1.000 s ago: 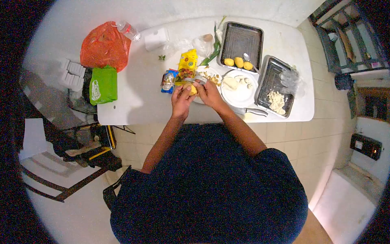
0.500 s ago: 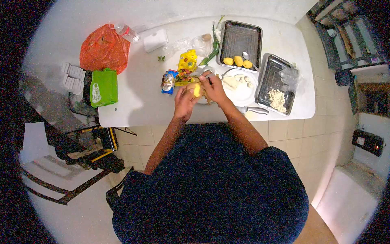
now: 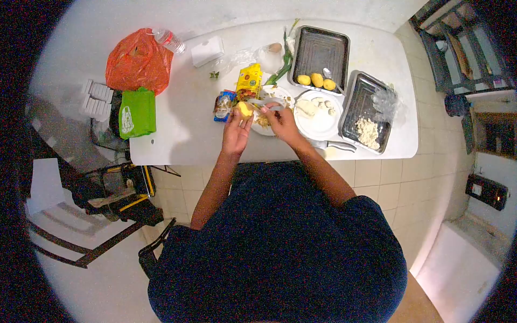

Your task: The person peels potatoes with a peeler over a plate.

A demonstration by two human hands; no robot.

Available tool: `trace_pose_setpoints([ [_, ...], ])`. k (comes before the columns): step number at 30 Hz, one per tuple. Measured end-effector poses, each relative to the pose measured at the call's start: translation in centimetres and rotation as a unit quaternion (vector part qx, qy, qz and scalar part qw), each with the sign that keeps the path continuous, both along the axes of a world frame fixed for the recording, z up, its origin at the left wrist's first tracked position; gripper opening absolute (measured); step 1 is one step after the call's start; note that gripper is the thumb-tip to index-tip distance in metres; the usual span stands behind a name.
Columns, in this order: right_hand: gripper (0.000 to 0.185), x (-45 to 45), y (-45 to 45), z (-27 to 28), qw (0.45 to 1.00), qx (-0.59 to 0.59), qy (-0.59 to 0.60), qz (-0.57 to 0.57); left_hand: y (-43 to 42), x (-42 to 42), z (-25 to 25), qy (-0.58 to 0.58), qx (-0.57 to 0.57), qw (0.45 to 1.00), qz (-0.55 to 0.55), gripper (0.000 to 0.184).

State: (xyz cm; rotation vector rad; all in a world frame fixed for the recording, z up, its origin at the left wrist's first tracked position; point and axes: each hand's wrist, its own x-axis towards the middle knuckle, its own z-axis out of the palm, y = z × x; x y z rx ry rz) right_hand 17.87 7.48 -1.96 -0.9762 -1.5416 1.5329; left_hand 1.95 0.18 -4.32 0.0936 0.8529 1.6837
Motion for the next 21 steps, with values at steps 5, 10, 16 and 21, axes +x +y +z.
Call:
trace_pose_setpoints([
  [5,0.023,0.0,0.6,0.5,0.985,0.171,-0.007,0.026,0.0,0.7,0.4,0.024,-0.01,0.999,0.044,0.027],
  [10,0.027,-0.1,0.4,0.9,0.988,0.149,-0.024,0.031,0.3,1.0,0.4,0.05,-0.016,0.996,0.066,0.031],
  [16,0.032,-0.2,0.2,-1.1,0.985,0.163,-0.054,0.02,0.5,1.6,0.8,0.074,-0.04,0.993,0.079,0.035],
  [21,0.03,0.3,0.4,1.3,0.992,0.108,-0.045,0.047,0.5,1.5,0.9,0.087,-0.023,0.994,0.06,0.035],
])
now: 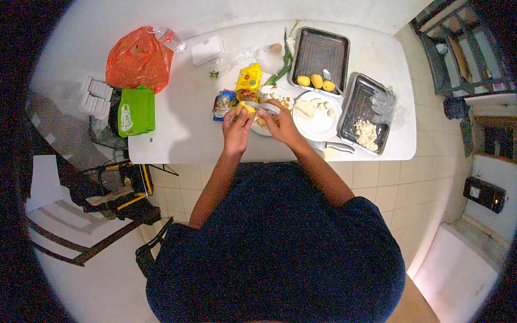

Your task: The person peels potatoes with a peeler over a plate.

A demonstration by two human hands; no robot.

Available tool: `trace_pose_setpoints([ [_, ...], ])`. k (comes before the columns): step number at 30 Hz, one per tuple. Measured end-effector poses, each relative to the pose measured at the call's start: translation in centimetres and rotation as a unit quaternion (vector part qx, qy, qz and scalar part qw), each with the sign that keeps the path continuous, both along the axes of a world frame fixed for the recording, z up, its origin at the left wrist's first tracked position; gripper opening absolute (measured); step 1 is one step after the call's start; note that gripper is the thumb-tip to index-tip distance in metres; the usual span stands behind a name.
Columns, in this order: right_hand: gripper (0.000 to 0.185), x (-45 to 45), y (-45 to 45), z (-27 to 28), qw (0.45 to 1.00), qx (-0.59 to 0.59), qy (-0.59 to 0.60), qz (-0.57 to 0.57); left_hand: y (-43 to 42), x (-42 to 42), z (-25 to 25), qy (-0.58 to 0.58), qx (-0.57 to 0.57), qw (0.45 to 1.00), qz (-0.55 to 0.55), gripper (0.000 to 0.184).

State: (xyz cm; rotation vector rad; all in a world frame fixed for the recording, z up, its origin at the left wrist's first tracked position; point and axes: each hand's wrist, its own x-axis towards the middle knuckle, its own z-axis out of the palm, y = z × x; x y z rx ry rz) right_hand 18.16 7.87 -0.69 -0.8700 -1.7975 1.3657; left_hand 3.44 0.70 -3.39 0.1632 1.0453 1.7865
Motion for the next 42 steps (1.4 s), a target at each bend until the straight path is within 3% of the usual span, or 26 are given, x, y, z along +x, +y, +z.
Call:
trace_pose_setpoints([
  [17,0.029,0.3,0.7,-0.2,0.995,0.095,-0.021,0.032,-0.1,-0.6,0.5,0.013,-0.038,0.998,-0.039,0.037],
  [23,0.028,-0.4,0.8,0.4,0.999,0.007,-0.038,0.012,-0.7,-0.1,0.6,0.05,-0.075,0.994,-0.064,0.035],
  [26,0.028,-0.8,1.1,0.2,0.991,0.133,0.023,-0.007,-0.3,-0.3,0.6,0.012,-0.063,0.997,-0.052,0.034],
  [29,0.028,0.2,0.9,-0.7,0.999,-0.026,-0.046,-0.005,-0.3,-0.5,1.2,0.006,-0.052,0.997,-0.061,0.034],
  [35,0.025,-0.5,1.5,-1.6,0.999,0.046,-0.024,-0.006,-0.5,-0.7,0.4,0.053,-0.05,0.993,-0.089,0.031],
  [38,0.023,-0.6,1.2,0.2,0.998,-0.056,0.006,-0.002,-0.4,-0.4,0.6,0.042,-0.047,0.994,-0.087,0.033],
  [42,0.021,-0.7,1.3,-0.8,0.999,-0.041,0.009,-0.017,-0.4,0.0,1.4,0.014,-0.025,0.996,-0.081,0.038],
])
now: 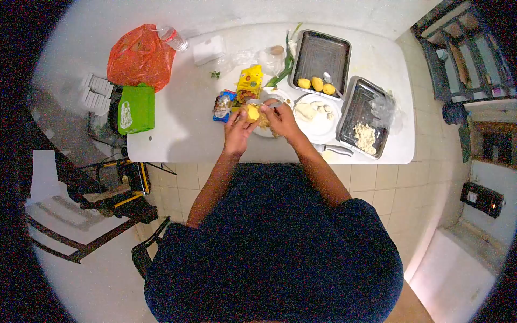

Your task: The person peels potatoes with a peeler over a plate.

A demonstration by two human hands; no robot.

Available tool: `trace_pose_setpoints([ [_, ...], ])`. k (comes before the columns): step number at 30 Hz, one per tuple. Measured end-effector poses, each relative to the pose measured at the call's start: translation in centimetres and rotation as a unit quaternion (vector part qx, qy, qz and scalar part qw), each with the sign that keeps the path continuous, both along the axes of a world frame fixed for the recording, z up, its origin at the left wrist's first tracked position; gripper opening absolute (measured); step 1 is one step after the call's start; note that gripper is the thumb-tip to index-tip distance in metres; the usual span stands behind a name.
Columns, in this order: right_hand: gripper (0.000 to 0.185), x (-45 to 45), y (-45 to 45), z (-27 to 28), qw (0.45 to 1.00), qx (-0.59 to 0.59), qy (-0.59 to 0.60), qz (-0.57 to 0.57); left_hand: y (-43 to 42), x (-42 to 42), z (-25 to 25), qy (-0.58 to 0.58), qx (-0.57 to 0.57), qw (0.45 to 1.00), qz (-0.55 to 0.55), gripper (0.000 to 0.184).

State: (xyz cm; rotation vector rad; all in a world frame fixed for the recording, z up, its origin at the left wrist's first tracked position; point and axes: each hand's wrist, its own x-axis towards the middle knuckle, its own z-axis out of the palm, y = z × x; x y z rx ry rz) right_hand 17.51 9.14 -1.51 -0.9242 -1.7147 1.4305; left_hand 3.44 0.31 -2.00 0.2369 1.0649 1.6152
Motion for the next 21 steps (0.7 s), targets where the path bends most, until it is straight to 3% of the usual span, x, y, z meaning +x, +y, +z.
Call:
trace_pose_setpoints([
  [8,0.023,-0.2,0.5,1.1,0.997,0.078,-0.013,0.009,0.1,0.0,-0.3,0.025,0.025,0.999,-0.037,0.04],
  [14,0.022,0.8,0.8,-1.5,1.0,0.007,0.018,-0.022,0.1,-1.3,1.1,0.003,0.054,0.997,-0.062,0.04],
  [17,0.021,-0.1,0.5,-0.1,0.997,0.021,0.075,-0.013,0.4,-1.2,1.2,-0.009,0.06,0.997,-0.058,0.037],
  [21,0.023,0.3,0.1,0.2,1.0,-0.011,0.016,0.011,0.2,-1.2,-0.1,-0.012,0.049,0.999,-0.015,0.028],
])
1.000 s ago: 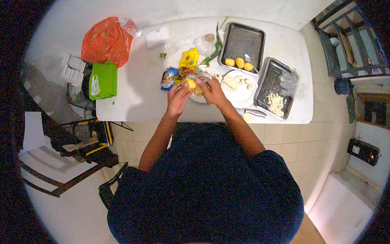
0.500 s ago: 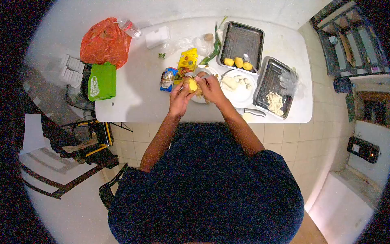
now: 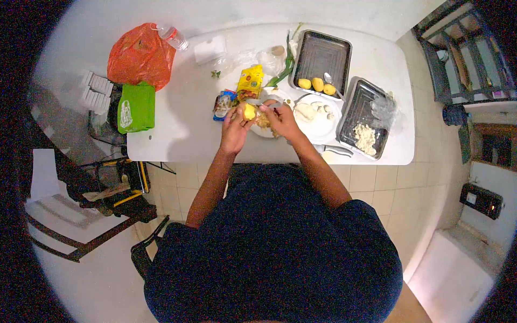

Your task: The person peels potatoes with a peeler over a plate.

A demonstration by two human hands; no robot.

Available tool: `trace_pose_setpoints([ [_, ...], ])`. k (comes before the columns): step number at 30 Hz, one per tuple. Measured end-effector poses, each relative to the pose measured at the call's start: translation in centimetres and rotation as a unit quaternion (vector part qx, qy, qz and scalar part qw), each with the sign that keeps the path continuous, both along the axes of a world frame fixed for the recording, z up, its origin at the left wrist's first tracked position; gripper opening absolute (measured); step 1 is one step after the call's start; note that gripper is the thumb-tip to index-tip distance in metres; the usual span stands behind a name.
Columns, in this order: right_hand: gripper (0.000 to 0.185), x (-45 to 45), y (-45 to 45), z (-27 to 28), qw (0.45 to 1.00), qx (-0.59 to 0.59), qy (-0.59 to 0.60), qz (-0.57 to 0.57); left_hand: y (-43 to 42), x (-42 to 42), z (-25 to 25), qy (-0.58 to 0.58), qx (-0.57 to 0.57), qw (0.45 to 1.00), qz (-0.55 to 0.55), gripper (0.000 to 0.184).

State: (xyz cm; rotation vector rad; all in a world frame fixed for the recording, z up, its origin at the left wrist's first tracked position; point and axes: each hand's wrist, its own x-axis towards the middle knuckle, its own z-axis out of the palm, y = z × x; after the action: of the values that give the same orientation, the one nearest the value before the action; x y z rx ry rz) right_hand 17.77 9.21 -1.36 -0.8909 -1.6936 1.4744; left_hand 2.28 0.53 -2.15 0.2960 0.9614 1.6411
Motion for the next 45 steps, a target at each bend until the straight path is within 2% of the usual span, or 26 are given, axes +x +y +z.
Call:
trace_pose_setpoints([
  [2,0.024,-0.3,0.0,-1.5,0.999,0.031,0.007,-0.006,-0.1,-0.1,-0.5,-0.005,-0.005,1.0,0.007,0.025],
  [8,0.024,-0.3,-0.1,-0.8,0.998,0.054,-0.02,-0.007,-0.2,-0.3,-0.9,-0.013,-0.008,1.0,0.0,0.021],
  [11,0.024,-0.6,-0.1,-1.5,0.992,0.118,0.002,-0.037,-0.2,-0.3,-1.5,0.002,-0.006,1.0,-0.009,0.022],
  [14,0.023,-1.4,0.2,0.6,0.963,0.259,0.017,-0.068,-0.3,0.0,-1.5,0.039,-0.014,0.998,-0.041,0.025],
  [16,0.023,-1.2,0.4,0.5,0.993,0.102,0.003,-0.054,-0.8,1.5,-0.3,0.08,-0.035,0.992,-0.088,0.026],
  [17,0.023,-1.2,0.4,0.3,0.999,0.021,-0.002,-0.044,-0.8,1.9,0.5,0.057,-0.04,0.994,-0.083,0.025],
  [21,0.017,-0.7,0.9,-0.3,0.997,0.036,0.058,-0.036,-0.4,1.5,0.1,0.014,-0.043,0.999,-0.018,0.029],
  [27,0.022,0.5,-0.3,0.1,0.998,-0.011,-0.062,0.003,-0.7,0.0,-0.7,0.079,-0.022,0.996,0.02,0.039],
  [30,0.022,0.1,-1.2,-0.4,0.998,0.052,0.024,0.006,-0.7,-0.3,-0.3,0.128,-0.015,0.992,0.015,0.041],
  [33,0.023,0.0,-0.9,0.2,0.99,0.139,0.035,0.011,-0.6,-0.2,0.4,0.142,-0.025,0.99,0.008,0.038],
  [39,0.023,0.0,-0.7,0.9,0.994,0.1,-0.003,0.042,-0.4,0.0,0.8,0.189,-0.032,0.981,0.008,0.033],
  [44,0.024,-0.8,-0.4,1.7,0.988,0.153,-0.006,0.012,-0.6,0.6,1.5,0.293,-0.049,0.955,-0.015,0.033],
  [45,0.024,-1.0,-0.2,1.5,0.985,0.171,-0.006,0.002,-0.7,0.8,1.5,0.282,-0.046,0.958,-0.012,0.033],
])
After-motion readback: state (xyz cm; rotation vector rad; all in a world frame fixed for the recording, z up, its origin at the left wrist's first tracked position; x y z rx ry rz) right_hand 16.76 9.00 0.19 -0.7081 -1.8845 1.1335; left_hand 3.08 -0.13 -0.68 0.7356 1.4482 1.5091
